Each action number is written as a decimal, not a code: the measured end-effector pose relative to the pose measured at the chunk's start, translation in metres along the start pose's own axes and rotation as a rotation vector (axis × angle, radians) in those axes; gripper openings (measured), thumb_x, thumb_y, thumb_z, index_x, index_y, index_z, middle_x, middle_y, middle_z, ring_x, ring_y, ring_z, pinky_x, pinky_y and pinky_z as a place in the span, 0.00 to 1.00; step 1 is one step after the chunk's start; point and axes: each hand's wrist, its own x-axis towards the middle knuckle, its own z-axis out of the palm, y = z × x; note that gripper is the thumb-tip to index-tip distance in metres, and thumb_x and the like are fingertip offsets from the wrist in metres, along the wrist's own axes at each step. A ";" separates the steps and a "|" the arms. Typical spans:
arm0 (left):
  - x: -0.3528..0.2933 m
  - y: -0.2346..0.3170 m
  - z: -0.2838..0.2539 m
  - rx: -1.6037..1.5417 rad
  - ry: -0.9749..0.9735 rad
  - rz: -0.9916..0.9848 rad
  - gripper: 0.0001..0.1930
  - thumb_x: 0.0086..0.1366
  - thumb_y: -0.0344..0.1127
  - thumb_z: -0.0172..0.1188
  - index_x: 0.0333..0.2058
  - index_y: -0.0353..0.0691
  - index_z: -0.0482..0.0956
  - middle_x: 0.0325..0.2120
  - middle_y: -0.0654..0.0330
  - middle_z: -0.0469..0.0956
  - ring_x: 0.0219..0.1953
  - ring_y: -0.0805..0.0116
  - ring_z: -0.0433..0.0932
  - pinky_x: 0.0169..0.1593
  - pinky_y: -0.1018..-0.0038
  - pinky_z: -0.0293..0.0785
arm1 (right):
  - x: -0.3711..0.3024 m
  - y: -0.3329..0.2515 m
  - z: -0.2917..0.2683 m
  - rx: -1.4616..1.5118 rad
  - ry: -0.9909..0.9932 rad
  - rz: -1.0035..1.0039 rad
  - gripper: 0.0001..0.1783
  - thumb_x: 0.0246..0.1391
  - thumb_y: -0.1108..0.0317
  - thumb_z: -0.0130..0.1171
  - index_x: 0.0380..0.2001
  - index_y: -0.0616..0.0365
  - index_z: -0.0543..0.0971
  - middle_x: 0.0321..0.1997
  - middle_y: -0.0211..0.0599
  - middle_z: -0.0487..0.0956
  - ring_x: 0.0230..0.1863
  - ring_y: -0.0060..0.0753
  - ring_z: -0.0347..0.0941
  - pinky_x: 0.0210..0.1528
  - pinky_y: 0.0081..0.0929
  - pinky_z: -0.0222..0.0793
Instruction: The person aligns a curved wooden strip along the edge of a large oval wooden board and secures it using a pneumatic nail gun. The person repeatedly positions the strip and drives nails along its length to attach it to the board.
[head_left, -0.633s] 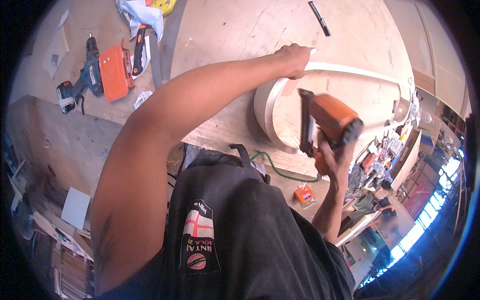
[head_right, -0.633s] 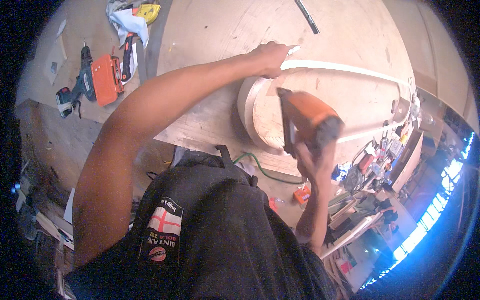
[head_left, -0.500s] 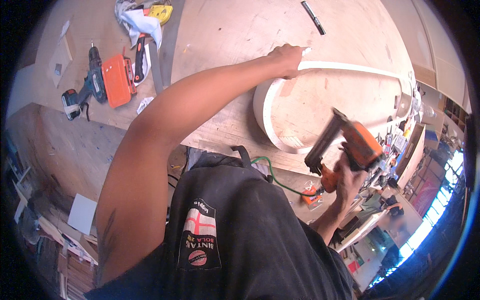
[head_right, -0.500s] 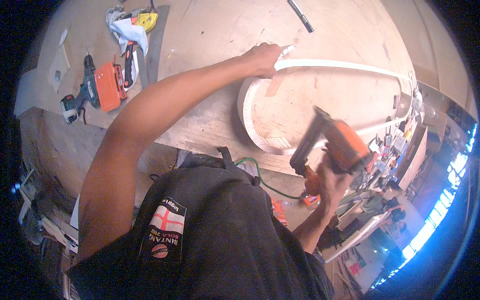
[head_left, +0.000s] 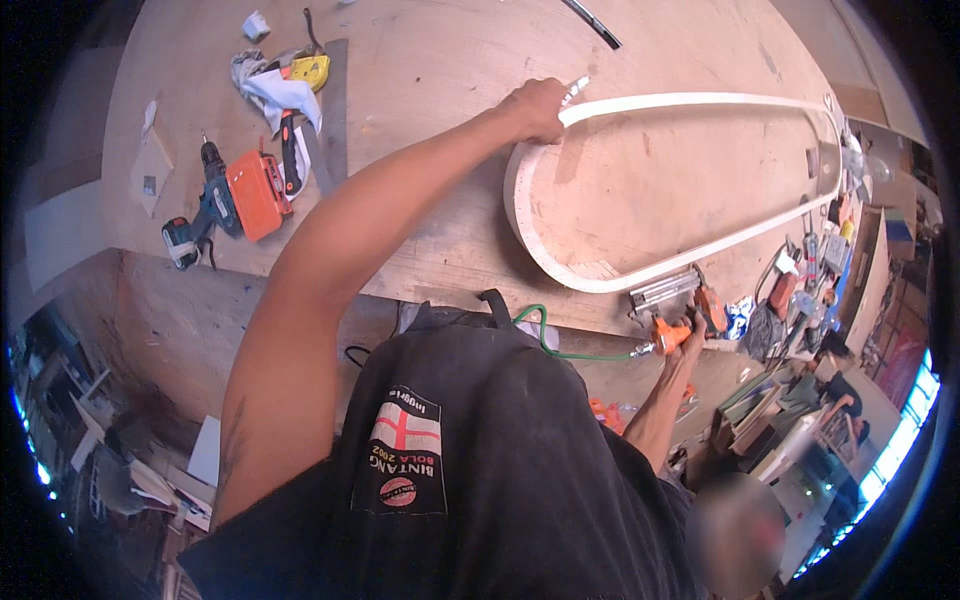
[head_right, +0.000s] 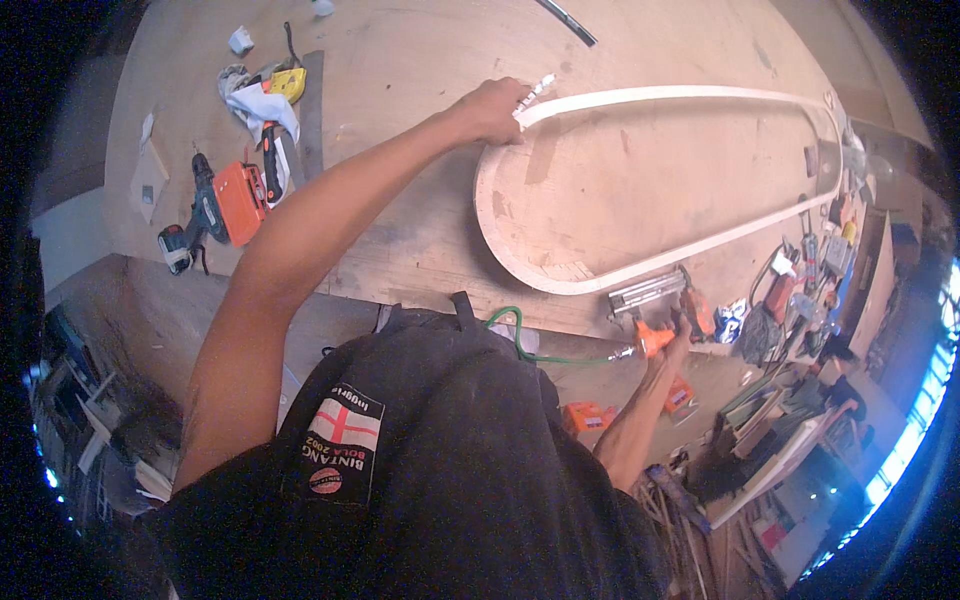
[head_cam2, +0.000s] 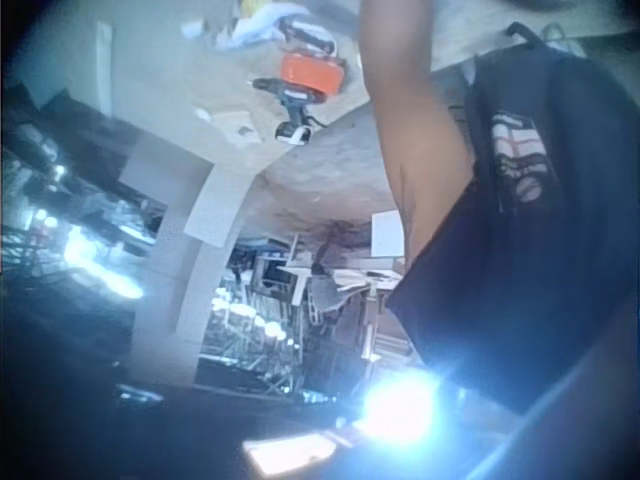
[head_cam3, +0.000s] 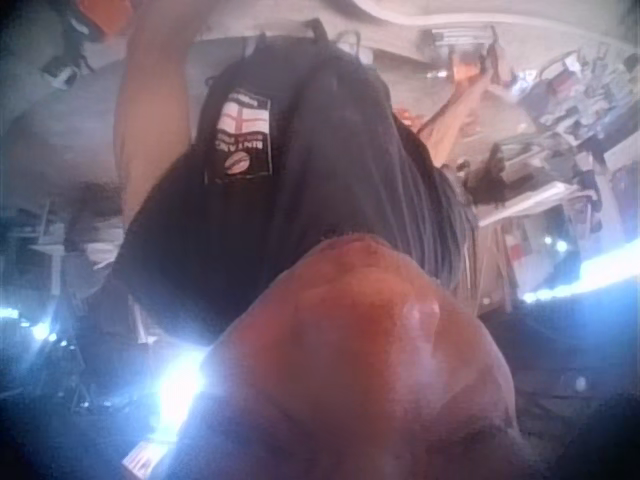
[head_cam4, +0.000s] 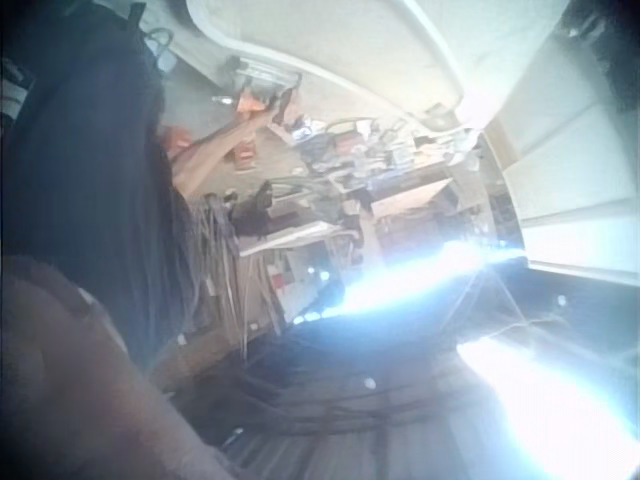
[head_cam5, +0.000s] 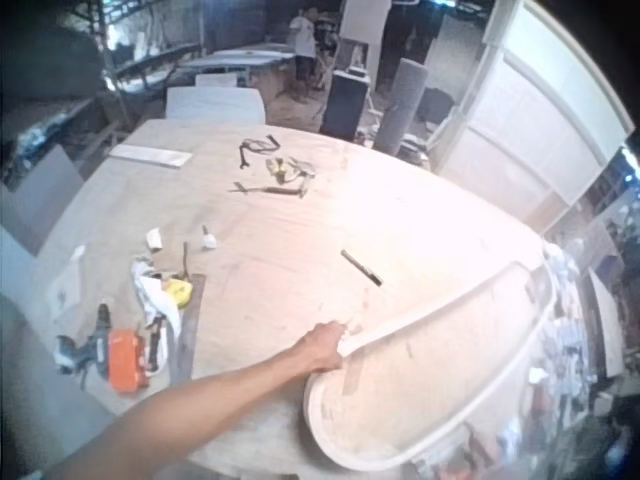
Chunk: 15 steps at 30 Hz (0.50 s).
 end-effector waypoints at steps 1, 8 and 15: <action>0.001 0.001 -0.002 -0.006 -0.019 0.001 0.28 0.52 0.33 0.80 0.52 0.36 0.84 0.44 0.42 0.87 0.49 0.46 0.87 0.54 0.58 0.83 | 0.007 0.010 0.000 0.037 0.035 0.005 0.36 0.61 0.49 0.65 0.66 0.59 0.72 0.61 0.45 0.72 0.61 0.48 0.71 0.54 0.58 0.79; -0.004 -0.012 -0.002 -0.052 0.026 0.044 0.33 0.51 0.33 0.80 0.57 0.38 0.82 0.45 0.42 0.87 0.50 0.47 0.87 0.54 0.59 0.82 | -0.030 0.000 0.030 -0.726 -0.022 -0.168 0.26 0.71 0.44 0.60 0.45 0.59 0.83 0.42 0.32 0.80 0.40 0.28 0.75 0.45 0.31 0.73; -0.011 0.006 -0.005 -0.076 -0.045 -0.080 0.35 0.52 0.32 0.78 0.61 0.43 0.80 0.47 0.45 0.86 0.50 0.47 0.86 0.55 0.56 0.82 | -0.028 -0.035 0.016 -1.469 -0.067 -0.228 0.37 0.67 0.33 0.58 0.49 0.61 0.86 0.30 0.41 0.84 0.32 0.37 0.81 0.37 0.37 0.74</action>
